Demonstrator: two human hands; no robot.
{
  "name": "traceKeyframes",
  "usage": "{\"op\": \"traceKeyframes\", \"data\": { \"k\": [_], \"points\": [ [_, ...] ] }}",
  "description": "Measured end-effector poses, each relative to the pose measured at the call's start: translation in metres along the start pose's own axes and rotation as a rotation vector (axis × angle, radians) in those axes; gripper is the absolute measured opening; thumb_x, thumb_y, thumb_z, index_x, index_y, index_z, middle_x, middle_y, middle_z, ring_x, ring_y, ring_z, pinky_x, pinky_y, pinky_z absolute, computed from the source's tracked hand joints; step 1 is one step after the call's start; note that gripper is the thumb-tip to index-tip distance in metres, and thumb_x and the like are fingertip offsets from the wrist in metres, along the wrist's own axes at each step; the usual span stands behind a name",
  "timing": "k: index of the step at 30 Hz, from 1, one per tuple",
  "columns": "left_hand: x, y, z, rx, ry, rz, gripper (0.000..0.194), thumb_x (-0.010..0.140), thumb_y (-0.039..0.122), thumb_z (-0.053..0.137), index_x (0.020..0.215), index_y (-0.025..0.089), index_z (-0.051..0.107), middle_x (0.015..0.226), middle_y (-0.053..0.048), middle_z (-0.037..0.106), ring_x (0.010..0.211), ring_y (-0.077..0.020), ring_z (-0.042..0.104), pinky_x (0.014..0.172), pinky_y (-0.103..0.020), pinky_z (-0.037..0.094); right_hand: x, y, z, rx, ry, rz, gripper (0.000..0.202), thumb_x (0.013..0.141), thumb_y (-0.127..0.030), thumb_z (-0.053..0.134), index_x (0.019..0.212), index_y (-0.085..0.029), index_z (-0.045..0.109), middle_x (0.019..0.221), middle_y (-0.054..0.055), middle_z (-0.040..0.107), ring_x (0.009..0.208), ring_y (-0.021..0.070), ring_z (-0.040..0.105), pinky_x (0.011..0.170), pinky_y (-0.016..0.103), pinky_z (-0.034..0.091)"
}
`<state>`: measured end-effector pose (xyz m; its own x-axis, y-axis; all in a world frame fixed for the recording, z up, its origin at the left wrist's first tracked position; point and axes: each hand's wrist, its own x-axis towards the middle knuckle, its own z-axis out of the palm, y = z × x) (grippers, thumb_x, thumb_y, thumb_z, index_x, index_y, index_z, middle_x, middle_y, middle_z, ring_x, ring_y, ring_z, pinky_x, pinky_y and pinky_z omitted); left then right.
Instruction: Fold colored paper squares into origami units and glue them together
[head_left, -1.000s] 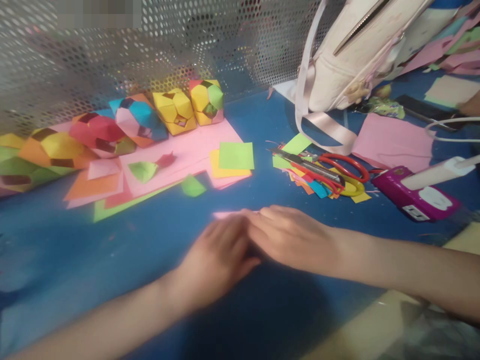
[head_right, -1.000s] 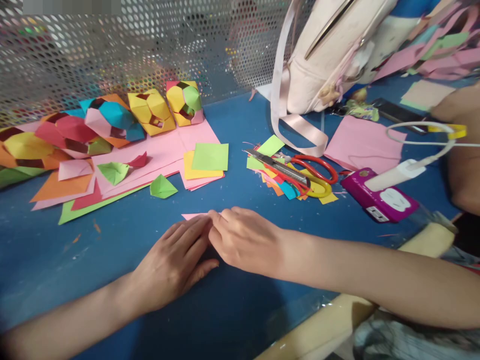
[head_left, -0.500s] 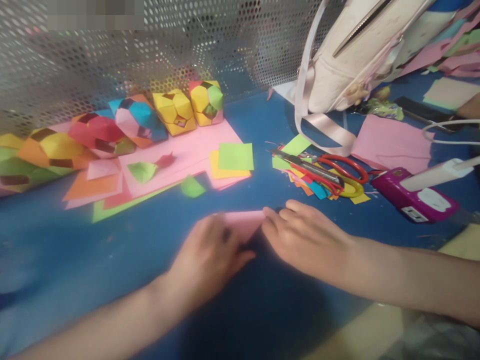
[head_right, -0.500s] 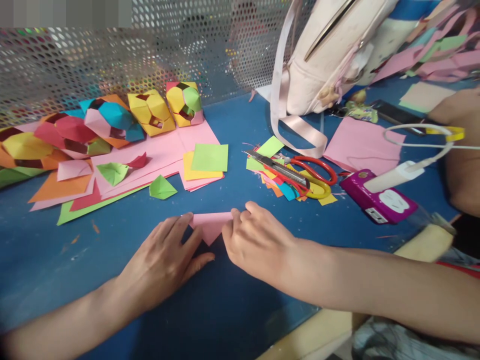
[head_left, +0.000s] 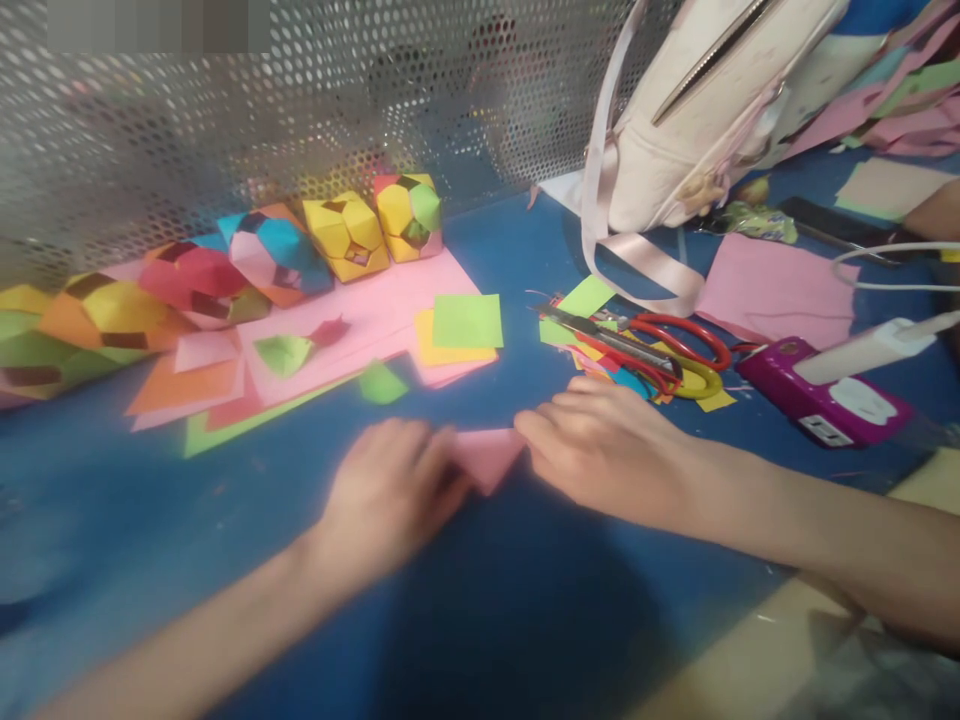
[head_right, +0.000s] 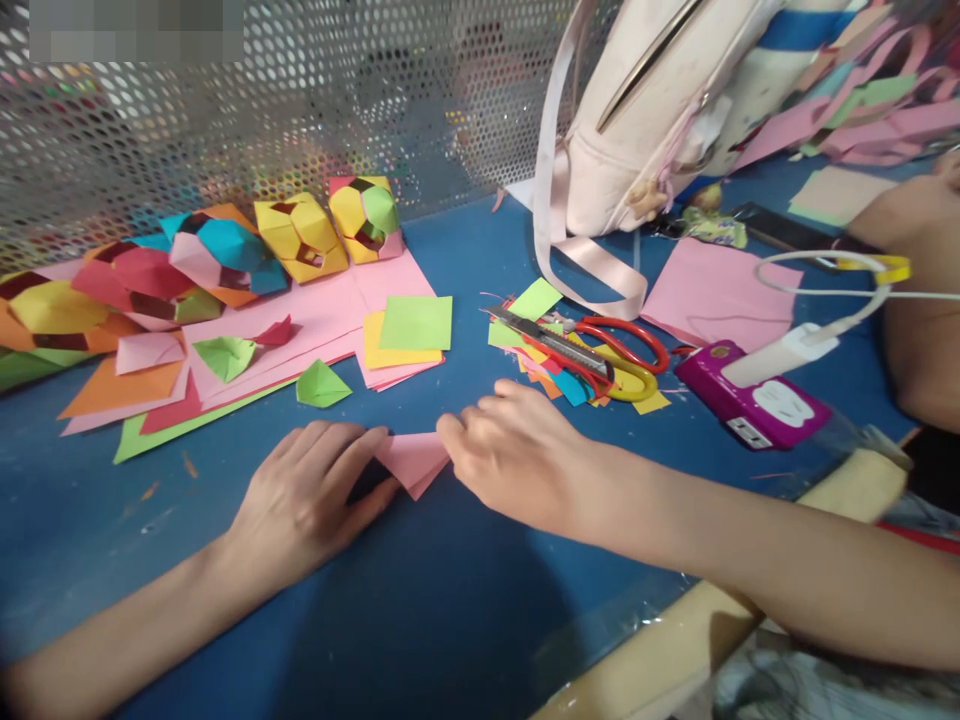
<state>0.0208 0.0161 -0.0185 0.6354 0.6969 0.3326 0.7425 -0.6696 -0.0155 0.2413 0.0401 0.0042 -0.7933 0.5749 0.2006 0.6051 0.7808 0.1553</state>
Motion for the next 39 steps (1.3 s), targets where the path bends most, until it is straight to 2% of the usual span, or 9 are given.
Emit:
{"op": "traceKeyframes", "data": {
  "k": [4, 8, 11, 15, 19, 23, 27, 31, 39],
  "points": [
    [0.004, -0.008, 0.005, -0.226, 0.05, -0.019, 0.011, 0.086, 0.015, 0.048, 0.084, 0.016, 0.058, 0.077, -0.007, 0.059, 0.073, -0.0174, 0.056, 0.064, -0.031, 0.048, 0.005, 0.005, 0.004, 0.168, 0.12, 0.116, 0.014, 0.079, -0.011, 0.044, 0.077, -0.013, 0.057, 0.062, 0.005, 0.062, 0.059, 0.018, 0.057, 0.058, 0.029, 0.034],
    [0.006, -0.006, 0.003, -0.37, 0.134, -0.223, 0.007, 0.084, 0.012, 0.049, 0.082, 0.018, 0.053, 0.073, -0.001, 0.056, 0.064, -0.0114, 0.052, 0.057, -0.023, 0.045, 0.008, 0.006, 0.004, 0.498, 0.303, 0.269, 0.035, 0.087, -0.03, 0.047, 0.114, -0.008, 0.049, 0.105, 0.016, 0.062, 0.094, 0.0238, 0.058, 0.073, 0.035, 0.046],
    [0.007, 0.001, 0.0, -0.421, 0.144, -0.375, 0.007, 0.083, 0.014, 0.051, 0.077, 0.018, 0.05, 0.068, 0.001, 0.053, 0.057, -0.0098, 0.048, 0.051, -0.022, 0.042, 0.011, 0.001, 0.009, 0.888, 0.234, 0.425, 0.055, 0.087, -0.039, 0.049, 0.131, -0.012, 0.03, 0.123, 0.018, 0.051, 0.104, 0.0214, 0.056, 0.074, 0.033, 0.051],
    [0.008, 0.01, 0.0, -0.661, 0.101, -0.52, 0.007, 0.082, 0.018, 0.051, 0.075, 0.018, 0.049, 0.074, -0.001, 0.056, 0.059, -0.0108, 0.052, 0.052, -0.024, 0.044, 0.016, -0.01, 0.023, 1.255, 0.156, 0.497, 0.058, 0.086, -0.027, 0.05, 0.135, -0.017, 0.021, 0.128, 0.016, 0.048, 0.097, 0.0154, 0.06, 0.071, 0.025, 0.054],
    [0.009, 0.01, -0.001, -0.927, 0.035, -0.727, 0.01, 0.082, 0.025, 0.052, 0.089, 0.02, 0.048, 0.071, 0.001, 0.059, 0.053, -0.0105, 0.056, 0.049, -0.023, 0.046, 0.018, -0.01, 0.027, 1.16, 0.149, 0.454, 0.055, 0.081, -0.01, 0.045, 0.132, -0.018, 0.029, 0.125, 0.015, 0.052, 0.099, 0.0173, 0.06, 0.072, 0.026, 0.054],
    [0.011, 0.003, 0.003, -0.921, 0.105, -0.805, 0.016, 0.08, 0.03, 0.055, 0.089, 0.019, 0.048, 0.08, -0.001, 0.059, 0.06, -0.0117, 0.059, 0.052, -0.024, 0.048, 0.018, -0.004, 0.023, 1.091, 0.139, 0.403, 0.056, 0.076, -0.005, 0.043, 0.13, -0.021, 0.036, 0.13, 0.009, 0.05, 0.115, 0.0193, 0.052, 0.085, 0.031, 0.05],
    [0.011, 0.001, 0.007, -0.796, 0.049, -0.762, 0.011, 0.08, 0.028, 0.055, 0.084, 0.019, 0.051, 0.074, 0.0, 0.058, 0.064, -0.012, 0.057, 0.055, -0.023, 0.046, 0.021, -0.001, 0.024, 1.121, 0.08, 0.445, 0.051, 0.077, -0.01, 0.048, 0.125, -0.024, 0.044, 0.125, 0.005, 0.056, 0.113, 0.0203, 0.054, 0.091, 0.035, 0.046],
    [0.007, 0.004, 0.008, -0.638, -0.023, -0.681, 0.01, 0.079, 0.021, 0.053, 0.089, 0.021, 0.053, 0.075, 0.002, 0.059, 0.062, -0.0112, 0.056, 0.057, -0.023, 0.045, 0.024, 0.0, 0.029, 1.037, -0.003, 0.486, 0.047, 0.075, -0.01, 0.051, 0.121, -0.02, 0.05, 0.118, 0.007, 0.059, 0.106, 0.0219, 0.057, 0.09, 0.038, 0.046],
    [-0.002, 0.002, 0.014, -0.517, -0.02, -0.462, 0.021, 0.08, 0.014, 0.05, 0.1, 0.021, 0.051, 0.085, -0.002, 0.062, 0.069, -0.0129, 0.059, 0.06, -0.024, 0.048, 0.023, 0.002, 0.036, 0.866, 0.038, 0.249, 0.05, 0.073, -0.001, 0.046, 0.121, -0.013, 0.048, 0.112, 0.009, 0.061, 0.104, 0.0199, 0.054, 0.089, 0.036, 0.042]
  ]
}}
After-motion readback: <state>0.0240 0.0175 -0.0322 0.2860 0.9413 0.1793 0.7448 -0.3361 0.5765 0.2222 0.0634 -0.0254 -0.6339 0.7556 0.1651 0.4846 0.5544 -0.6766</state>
